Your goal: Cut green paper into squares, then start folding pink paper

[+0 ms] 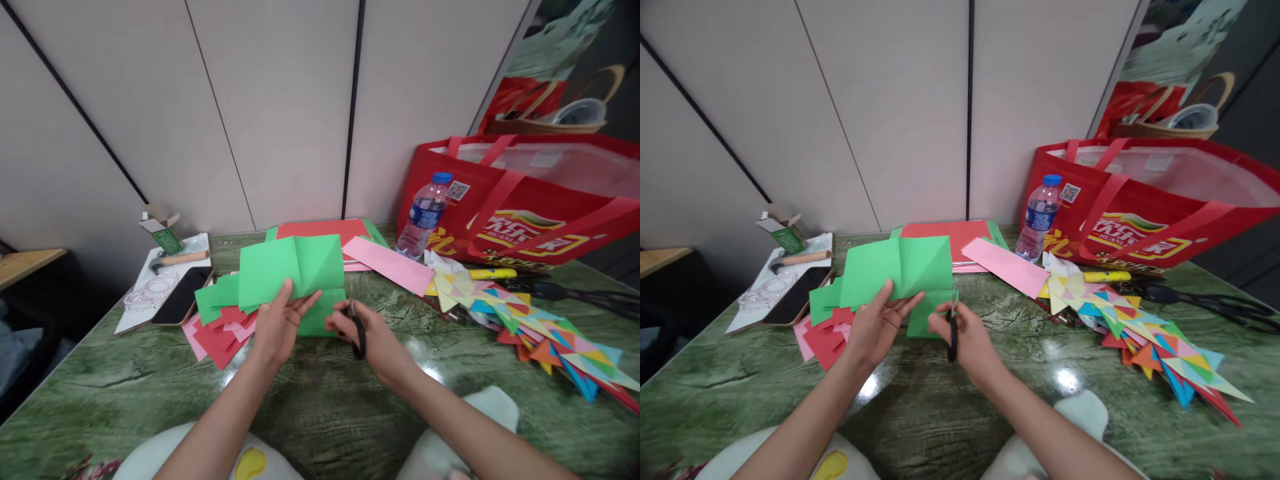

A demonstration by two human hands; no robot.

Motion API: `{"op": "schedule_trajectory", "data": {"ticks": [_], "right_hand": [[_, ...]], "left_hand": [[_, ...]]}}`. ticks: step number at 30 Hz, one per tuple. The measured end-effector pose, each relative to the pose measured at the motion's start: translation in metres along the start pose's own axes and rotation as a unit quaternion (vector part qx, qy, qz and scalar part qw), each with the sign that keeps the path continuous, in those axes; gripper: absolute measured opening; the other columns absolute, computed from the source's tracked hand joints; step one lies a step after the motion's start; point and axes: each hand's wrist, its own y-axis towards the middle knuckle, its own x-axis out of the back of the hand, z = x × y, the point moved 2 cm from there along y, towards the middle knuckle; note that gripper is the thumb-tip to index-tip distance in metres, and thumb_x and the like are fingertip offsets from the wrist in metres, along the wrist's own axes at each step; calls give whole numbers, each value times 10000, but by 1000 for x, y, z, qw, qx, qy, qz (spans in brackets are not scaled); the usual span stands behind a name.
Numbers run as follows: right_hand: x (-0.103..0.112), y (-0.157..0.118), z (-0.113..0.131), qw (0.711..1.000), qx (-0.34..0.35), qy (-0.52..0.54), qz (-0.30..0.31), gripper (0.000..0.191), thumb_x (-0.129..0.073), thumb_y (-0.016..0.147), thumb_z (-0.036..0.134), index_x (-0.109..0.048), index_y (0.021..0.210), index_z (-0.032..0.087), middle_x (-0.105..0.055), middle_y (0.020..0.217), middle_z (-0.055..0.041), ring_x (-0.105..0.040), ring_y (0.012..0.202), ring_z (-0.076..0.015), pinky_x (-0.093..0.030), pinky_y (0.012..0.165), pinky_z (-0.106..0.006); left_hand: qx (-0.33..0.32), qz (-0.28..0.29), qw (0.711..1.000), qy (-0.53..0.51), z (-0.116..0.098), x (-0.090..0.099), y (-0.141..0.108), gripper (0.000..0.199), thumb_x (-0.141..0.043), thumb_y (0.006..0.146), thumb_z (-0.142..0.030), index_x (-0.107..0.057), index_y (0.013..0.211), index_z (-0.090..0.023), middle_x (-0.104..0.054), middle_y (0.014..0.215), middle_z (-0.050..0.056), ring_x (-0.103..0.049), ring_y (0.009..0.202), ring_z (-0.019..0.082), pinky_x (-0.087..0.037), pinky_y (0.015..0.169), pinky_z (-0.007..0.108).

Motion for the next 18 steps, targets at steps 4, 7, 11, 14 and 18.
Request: {"op": "schedule_trajectory", "data": {"ticks": [4,7,11,14,18], "right_hand": [[-19,-19,5,981,-46,-37,184,370,-727,569,416,-532,770,176,-569,681,15,-494,618,-116,-376,589,-236],[-24,-26,5,968,-69,-31,239,411,-737,538,440,-526,775,179,-516,669,31,-432,594,-100,-340,545,-213],[-26,-26,5,967,-55,-29,248,429,-719,536,488,-515,754,179,-460,647,37,-382,583,-99,-308,526,-209],[-26,-25,8,970,-25,-11,242,413,-707,565,481,-503,758,177,-446,663,34,-376,599,-103,-312,549,-216],[-26,-23,10,974,7,-4,228,347,-676,631,447,-496,758,177,-459,696,22,-409,629,-110,-348,588,-223]], "left_hand": [[-3,1,1000,-1,-1,-3,-3,176,-628,714,-223,-599,586,-105,-673,600,38,-652,674,180,-471,846,481],[-9,14,1000,7,0,-9,-9,128,-618,722,-229,-620,667,-113,-689,654,45,-653,700,186,-470,841,481],[13,15,999,35,4,-14,-16,148,-643,691,-274,-624,763,-146,-701,724,42,-649,805,205,-499,799,391],[64,-4,995,76,10,-15,-20,249,-656,664,-341,-605,819,-152,-699,824,77,-641,852,239,-524,620,295],[81,-27,991,107,12,-15,-24,304,-673,633,-375,-574,805,-146,-690,853,105,-651,810,265,-494,519,264]]}}
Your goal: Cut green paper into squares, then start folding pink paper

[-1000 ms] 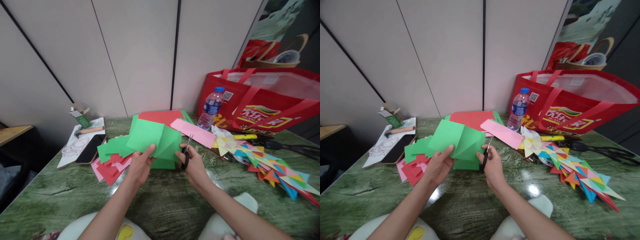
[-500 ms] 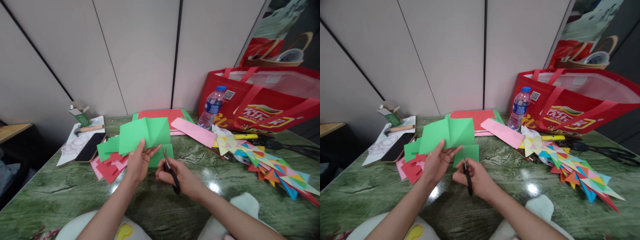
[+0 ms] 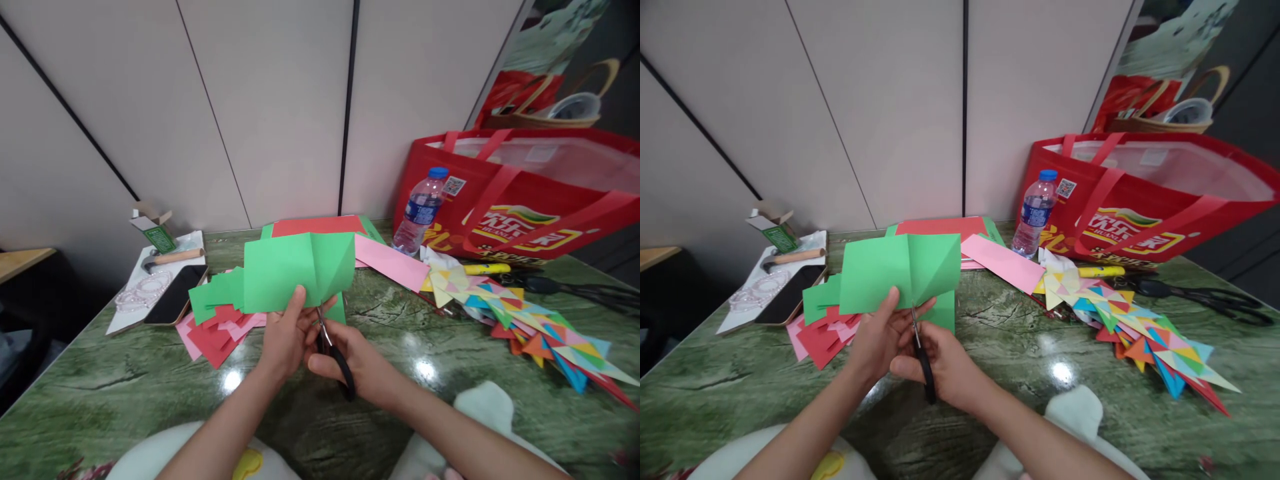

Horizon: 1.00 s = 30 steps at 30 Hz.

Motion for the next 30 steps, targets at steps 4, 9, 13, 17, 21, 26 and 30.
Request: {"op": "schedule_trajectory", "data": {"ticks": [4,9,13,17,21,26,30], "right_hand": [[1,0,1,1000,13,-1,-17,356,-687,621,438,-504,778,176,-488,730,13,-442,674,-122,-368,631,-232],[0,0,4,1000,15,9,-22,384,-707,586,454,-485,739,179,-487,718,18,-436,658,-117,-365,615,-230],[0,0,5,999,16,9,-26,399,-711,570,470,-479,730,187,-485,710,26,-437,639,-114,-362,594,-224],[0,0,5,999,16,1,-29,416,-720,553,475,-478,737,190,-476,702,24,-427,626,-115,-361,588,-229],[0,0,5,999,19,4,-32,418,-723,546,474,-480,734,191,-477,698,23,-434,631,-118,-367,585,-230],[0,0,5,999,26,13,-32,380,-730,571,419,-478,732,185,-476,697,29,-433,630,-107,-365,586,-218],[1,0,5,999,25,18,-32,378,-733,572,405,-475,739,186,-475,709,30,-431,634,-105,-361,588,-217]], "left_hand": [[-15,12,1000,-19,0,-3,-1,345,-705,602,-339,-585,848,-129,-693,788,97,-651,808,265,-508,669,326],[-1,12,1000,0,2,-3,-1,347,-705,590,-371,-620,793,-103,-686,750,96,-649,800,248,-499,700,325],[-10,10,1000,13,4,-2,-1,314,-697,598,-377,-622,756,-116,-673,694,69,-647,707,204,-482,630,284],[-5,14,999,34,6,-1,-1,293,-665,628,-407,-615,685,-124,-628,570,36,-590,529,144,-427,498,242],[-15,5,999,35,7,0,-2,299,-672,616,-411,-620,697,-128,-613,553,22,-542,477,114,-397,485,234],[-5,0,999,32,8,0,-2,278,-665,623,-418,-605,626,-146,-547,468,-15,-505,443,106,-370,471,236],[-11,-5,999,42,9,1,-3,283,-652,636,-425,-594,584,-153,-540,461,-14,-486,436,108,-361,470,245]]}}
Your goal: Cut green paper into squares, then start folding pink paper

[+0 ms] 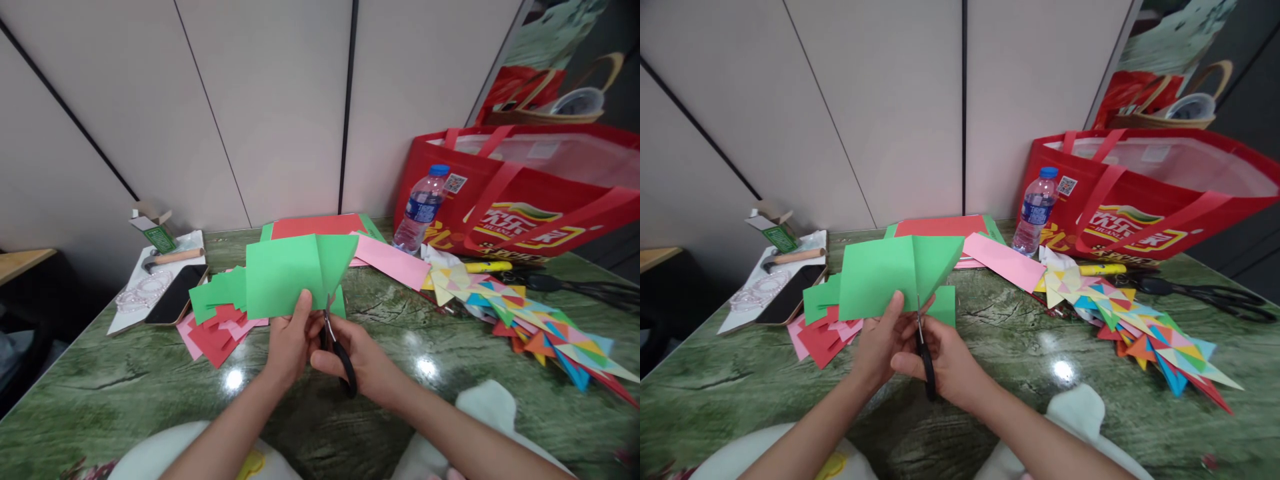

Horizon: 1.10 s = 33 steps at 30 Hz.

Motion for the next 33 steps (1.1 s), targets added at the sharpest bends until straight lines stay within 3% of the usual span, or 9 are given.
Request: {"op": "schedule_trajectory", "data": {"ticks": [9,18,27,33], "right_hand": [[-1,0,1,1000,-7,3,7,429,-745,543,427,-457,751,189,-467,706,29,-421,614,-101,-357,571,-219],[0,2,-1,1000,-8,-7,13,443,-739,563,428,-420,748,182,-455,693,27,-402,625,-103,-343,582,-231],[1,0,-1,1000,-3,-23,16,439,-714,581,466,-426,752,182,-452,704,22,-410,637,-108,-341,583,-232],[1,1,-3,999,-1,-42,11,455,-700,578,503,-426,756,186,-439,698,27,-399,618,-102,-340,575,-231]], "left_hand": [[10,-9,1000,-20,1,0,-1,341,-683,584,-434,-523,501,-145,-394,381,-52,-359,372,65,-286,399,212],[-10,-25,999,-39,0,-2,-1,330,-724,543,-391,-535,512,-122,-443,423,-38,-403,402,62,-330,424,195],[-8,-7,999,-45,-1,-5,-2,388,-720,543,-401,-465,411,-140,-367,365,-57,-326,347,45,-298,370,191],[-31,-11,999,-18,0,-2,-1,324,-706,562,-412,-547,488,-140,-474,414,-26,-414,386,77,-354,451,225]]}}
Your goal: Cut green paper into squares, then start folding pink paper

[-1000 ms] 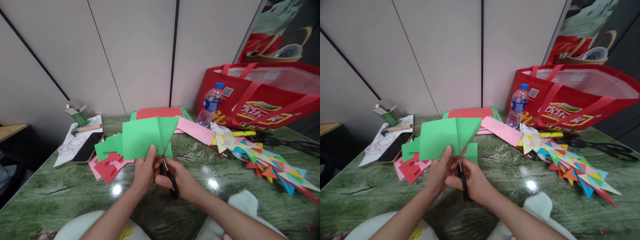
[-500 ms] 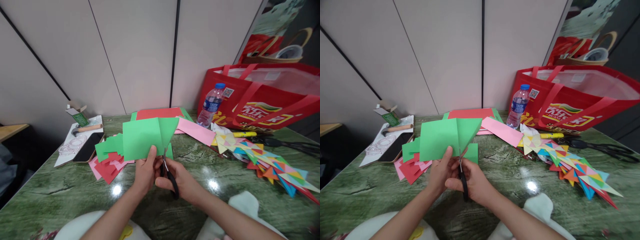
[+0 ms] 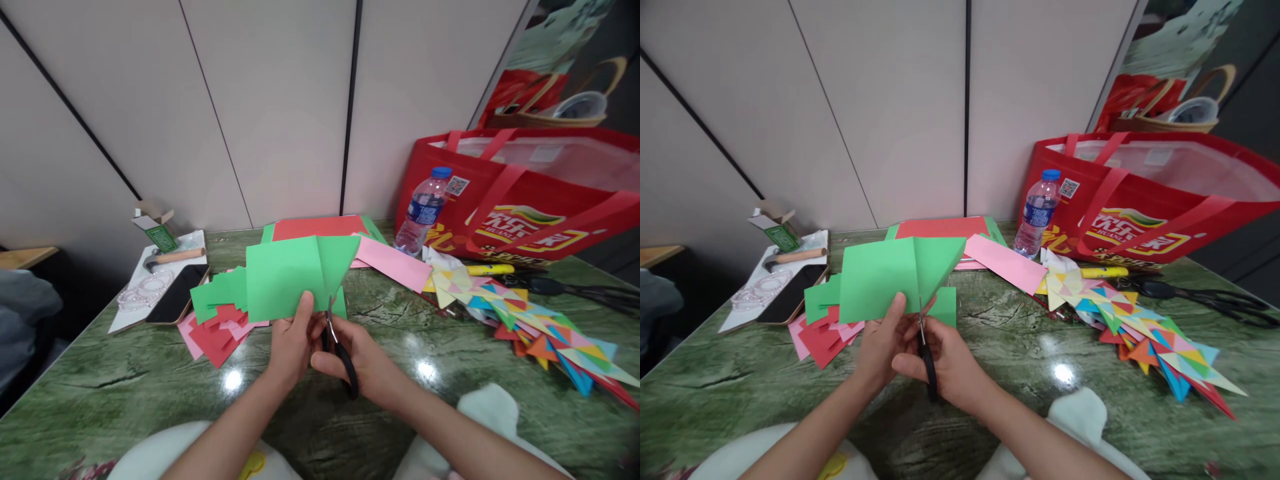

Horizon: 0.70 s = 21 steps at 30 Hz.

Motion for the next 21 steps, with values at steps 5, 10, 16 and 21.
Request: {"op": "schedule_trajectory", "data": {"ticks": [5,10,16,21], "right_hand": [[0,0,1,1000,7,-11,2,406,-673,626,483,-429,750,183,-426,695,27,-396,620,-102,-341,570,-230],[0,0,2,1000,16,-14,0,334,-647,685,421,-435,753,171,-417,690,26,-384,616,-96,-333,564,-223],[0,0,1,1000,16,-22,-8,349,-648,670,446,-435,745,180,-427,691,25,-389,620,-104,-335,561,-226],[1,0,-2,1000,17,-19,-3,322,-632,696,429,-435,742,178,-432,683,23,-389,618,-101,-335,557,-221]], "left_hand": [[1,7,1000,26,2,3,1,333,-676,580,-458,-585,523,-143,-540,454,17,-511,471,140,-393,524,271],[-9,-5,1000,7,1,2,1,301,-699,572,-418,-586,561,-139,-576,533,16,-500,486,114,-402,568,265],[-12,0,1000,6,0,2,1,311,-695,577,-424,-570,538,-141,-541,498,-1,-469,458,100,-389,553,261],[-26,0,1000,-1,-1,1,1,292,-694,588,-406,-618,644,-130,-618,602,31,-535,529,125,-417,592,266]]}}
